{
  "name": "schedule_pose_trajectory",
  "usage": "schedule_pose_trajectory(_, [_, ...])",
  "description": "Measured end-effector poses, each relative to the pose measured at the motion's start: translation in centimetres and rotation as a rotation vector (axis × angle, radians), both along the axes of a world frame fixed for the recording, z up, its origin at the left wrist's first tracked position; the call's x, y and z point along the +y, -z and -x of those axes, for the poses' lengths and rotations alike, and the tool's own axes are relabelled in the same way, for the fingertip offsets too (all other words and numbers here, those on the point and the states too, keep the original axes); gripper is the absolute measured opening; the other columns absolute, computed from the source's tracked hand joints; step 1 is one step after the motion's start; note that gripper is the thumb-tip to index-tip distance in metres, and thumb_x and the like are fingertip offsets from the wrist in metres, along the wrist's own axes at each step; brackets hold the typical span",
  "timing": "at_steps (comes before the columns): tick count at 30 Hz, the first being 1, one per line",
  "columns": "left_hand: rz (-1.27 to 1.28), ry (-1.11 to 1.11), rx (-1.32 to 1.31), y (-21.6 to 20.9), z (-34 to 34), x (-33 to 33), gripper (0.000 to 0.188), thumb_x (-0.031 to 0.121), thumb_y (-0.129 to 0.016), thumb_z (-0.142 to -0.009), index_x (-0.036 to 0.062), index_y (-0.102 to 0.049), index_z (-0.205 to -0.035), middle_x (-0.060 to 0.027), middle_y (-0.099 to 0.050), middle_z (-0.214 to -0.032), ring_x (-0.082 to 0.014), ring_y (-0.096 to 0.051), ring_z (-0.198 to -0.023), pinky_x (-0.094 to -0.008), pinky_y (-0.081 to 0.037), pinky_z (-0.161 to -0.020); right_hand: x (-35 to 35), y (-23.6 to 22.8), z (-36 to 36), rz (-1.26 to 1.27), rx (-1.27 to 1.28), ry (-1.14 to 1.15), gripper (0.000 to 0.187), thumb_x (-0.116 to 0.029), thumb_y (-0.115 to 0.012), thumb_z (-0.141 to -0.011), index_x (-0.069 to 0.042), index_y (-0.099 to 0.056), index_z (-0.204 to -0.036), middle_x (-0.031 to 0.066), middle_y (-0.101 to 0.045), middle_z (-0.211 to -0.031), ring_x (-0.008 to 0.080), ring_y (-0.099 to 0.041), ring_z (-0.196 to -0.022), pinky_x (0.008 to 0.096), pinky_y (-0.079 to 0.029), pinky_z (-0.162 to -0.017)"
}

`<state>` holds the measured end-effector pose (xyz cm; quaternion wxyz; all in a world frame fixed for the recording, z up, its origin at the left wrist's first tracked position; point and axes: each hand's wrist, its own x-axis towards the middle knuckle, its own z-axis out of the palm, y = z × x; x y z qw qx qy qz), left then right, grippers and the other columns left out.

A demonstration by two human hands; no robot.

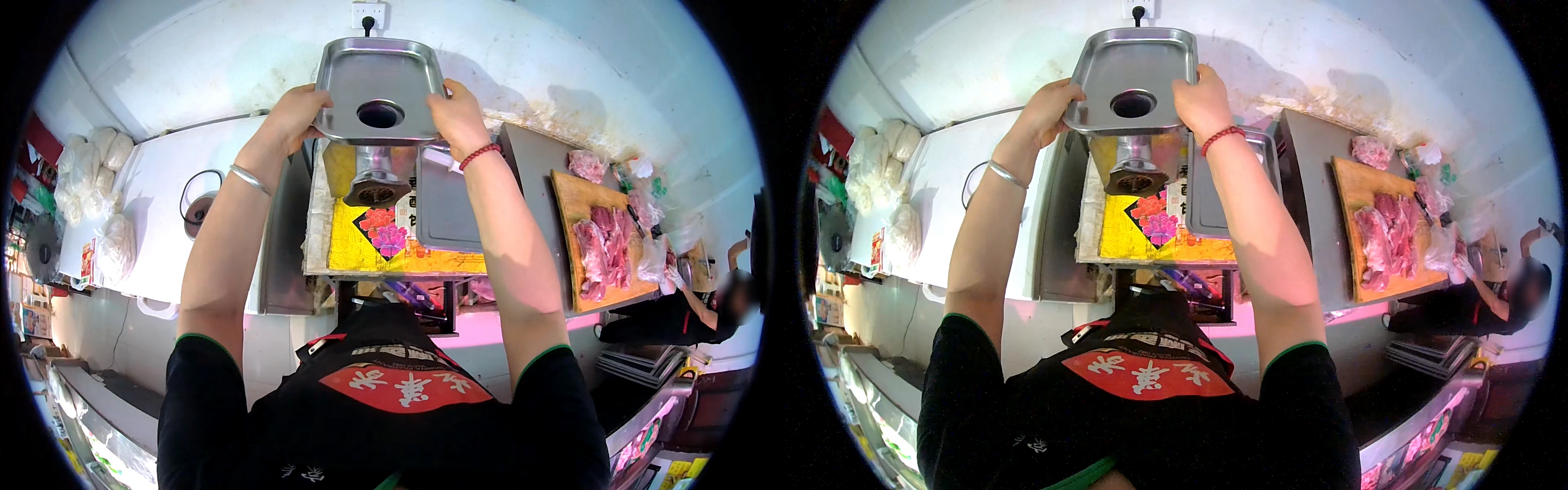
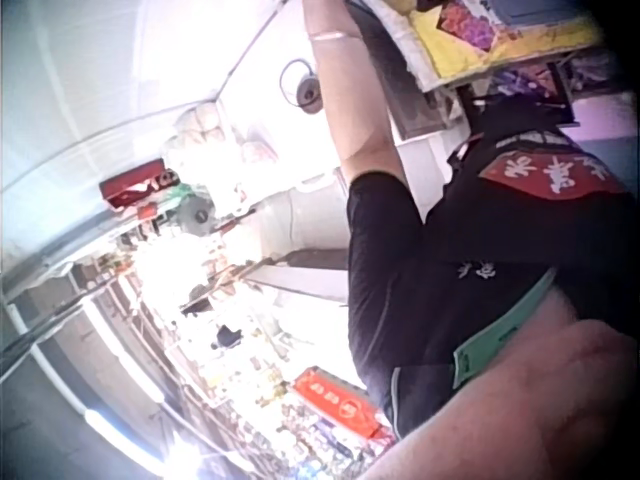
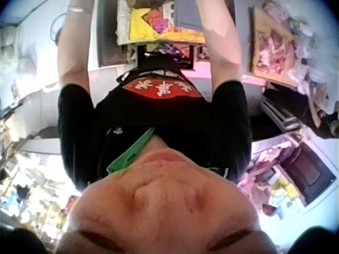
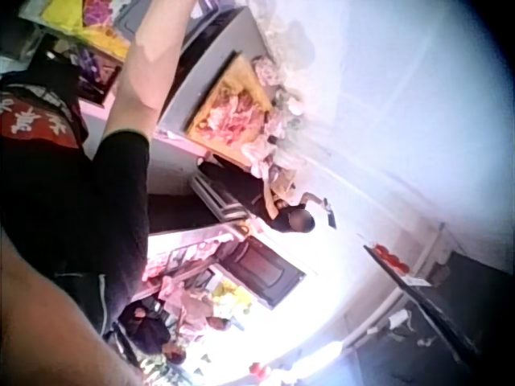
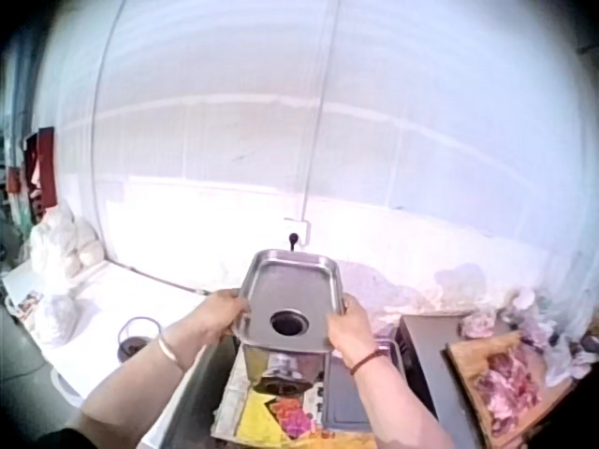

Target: The person assembles a meat grinder by attaching the hopper, blade, and grinding plate, then secures the parts with a screw and places a tray underneath. They then pick up a metal bowl containing raw meat pieces and move it toward the grinder.

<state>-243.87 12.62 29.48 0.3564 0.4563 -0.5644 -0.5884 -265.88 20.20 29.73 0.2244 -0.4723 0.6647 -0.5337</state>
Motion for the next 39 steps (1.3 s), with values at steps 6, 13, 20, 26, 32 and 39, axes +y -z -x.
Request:
schedule_pose_trajectory(6, [0.078, -0.001, -0.164, -0.9, -0.1, 1.3, 0.021, 0.014, -0.053, -0.084, 0.0014, -0.060, -0.100, -0.0050, -0.060, -0.085, -0.0133, -0.058, -0.073, -0.0279, -0.049, -0.062, -0.4, 2.0, 1.2, 0.005, -0.037, -0.115, 0.046, -0.005, -0.047, -0.082, 0.007, -0.051, -0.126, 0.0160, -0.062, -0.105, 0.0222, -0.061, -0.086, 0.0357, -0.052, -0.067])
schedule_pose_trajectory(13, [0.025, -0.030, -0.167, -1.1, -0.5, -0.7, 0.025, 0.015, -0.052, -0.085, 0.0026, -0.061, -0.105, -0.0026, -0.060, -0.084, -0.0105, -0.056, -0.069, -0.0247, -0.047, -0.060, -0.7, -0.3, -0.2, -0.180, -0.114, -0.129, 0.037, -0.004, -0.043, -0.082, 0.005, -0.056, -0.116, 0.0150, -0.062, -0.099, 0.0239, -0.061, -0.081, 0.0366, -0.054, -0.056])
schedule_pose_trajectory(20, [0.018, 0.002, -0.178, -1.1, 0.0, -0.9, 0.027, 0.018, -0.054, -0.085, 0.0022, -0.061, -0.105, -0.0041, -0.061, -0.087, -0.0112, -0.057, -0.076, -0.0294, -0.048, -0.067, -0.7, -0.3, 0.8, -0.213, -0.219, -0.181, 0.036, -0.003, -0.042, -0.083, 0.004, -0.055, -0.116, 0.0150, -0.061, -0.101, 0.0249, -0.062, -0.084, 0.0371, -0.057, -0.056])
schedule_pose_trajectory(26, [0.055, 0.004, -0.225, -0.3, 0.2, -1.0, 0.024, 0.018, -0.054, -0.085, -0.0005, -0.059, -0.099, -0.0099, -0.061, -0.089, -0.0175, -0.060, -0.077, -0.0307, -0.051, -0.067, -1.8, 2.9, 2.0, -0.118, 0.038, -0.145, 0.037, -0.003, -0.042, -0.085, 0.006, -0.053, -0.119, 0.0159, -0.061, -0.104, 0.0241, -0.062, -0.092, 0.0359, -0.055, -0.069])
schedule_pose_trajectory(32, [0.033, -0.017, -0.049, 1.7, -0.6, -0.4, 0.028, 0.018, -0.051, -0.087, -0.0009, -0.059, -0.105, -0.0065, -0.062, -0.087, -0.0131, -0.056, -0.074, -0.0290, -0.046, -0.061, -1.8, 3.5, 1.1, 0.022, 0.229, -0.063, 0.040, -0.005, -0.045, -0.083, 0.011, -0.048, -0.119, 0.0275, -0.061, -0.108, 0.0357, -0.059, -0.104, 0.0395, -0.047, -0.088])
schedule_pose_trajectory(39, [0.073, -0.016, -0.122, 1.4, -0.2, 0.4, 0.030, 0.017, -0.051, -0.087, -0.0003, -0.058, -0.111, -0.0056, -0.062, -0.086, -0.0123, -0.057, -0.073, -0.0278, -0.047, -0.061, -3.0, 1.3, 1.7, -0.214, -0.110, -0.178, 0.042, -0.003, -0.043, -0.084, 0.007, -0.050, -0.124, 0.0204, -0.060, -0.113, 0.0263, -0.059, -0.101, 0.0372, -0.048, -0.085])
